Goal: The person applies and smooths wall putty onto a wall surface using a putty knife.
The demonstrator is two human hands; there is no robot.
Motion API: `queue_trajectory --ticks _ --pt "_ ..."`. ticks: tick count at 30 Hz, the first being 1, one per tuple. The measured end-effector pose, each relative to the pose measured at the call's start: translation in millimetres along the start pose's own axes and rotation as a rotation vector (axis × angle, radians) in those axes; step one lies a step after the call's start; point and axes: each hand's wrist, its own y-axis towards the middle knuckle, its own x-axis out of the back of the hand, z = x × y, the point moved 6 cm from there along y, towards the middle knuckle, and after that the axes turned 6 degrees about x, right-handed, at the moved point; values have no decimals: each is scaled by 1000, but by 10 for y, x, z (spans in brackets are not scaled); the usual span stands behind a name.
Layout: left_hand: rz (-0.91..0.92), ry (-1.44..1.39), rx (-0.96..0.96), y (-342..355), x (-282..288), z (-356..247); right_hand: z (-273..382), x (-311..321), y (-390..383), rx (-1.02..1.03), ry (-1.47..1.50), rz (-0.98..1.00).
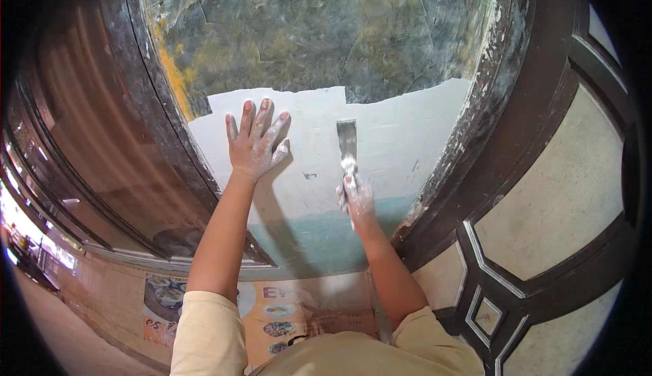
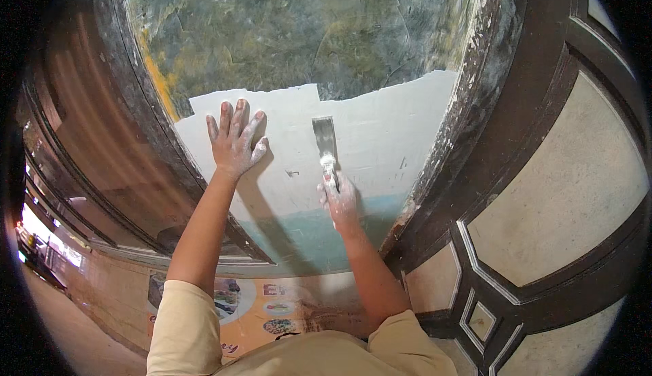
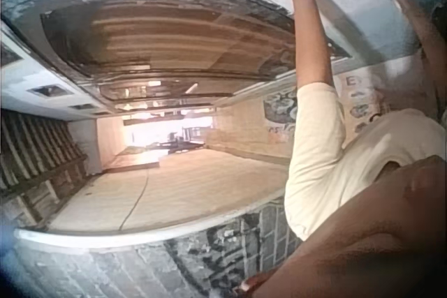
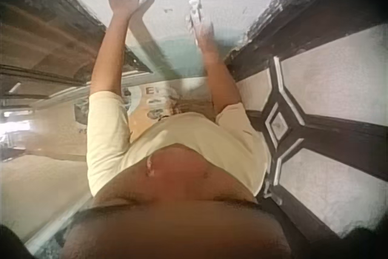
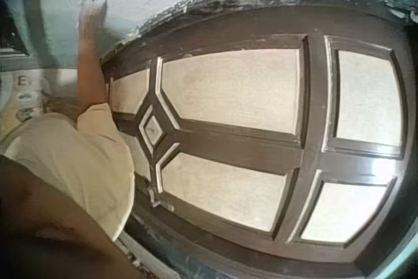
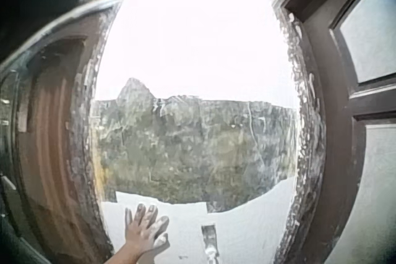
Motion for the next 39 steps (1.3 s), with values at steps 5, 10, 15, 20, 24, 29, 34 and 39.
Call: queue_trajectory --ticks 5,10,15,20,24,29,34,39 --pt "-2 24 1 -39 24 65 725 -235 129 155 -16 -33" --pt "-14 17 -6 -28 39 50 -386 96 -81 -13 -158 -37" --pt "-40 25 -23 -9 19 19 -1423 362 -458 -183 -92 60" --pt "7 51 -3 -84 15 97 -421 10 57 269 -271 7" --pt "1 48 9 -61 -8 96 -179 150 23 311 -330 -8" --pt "-10 58 -22 5 -19 -5 -1397 762 -592 -50 -354 0" --pt "-11 62 -23 -28 -32 23 -1109 713 -381 -116 -263 13" --pt "2 80 -16 -37 -26 62 -56 532 12 306 -537 -89"
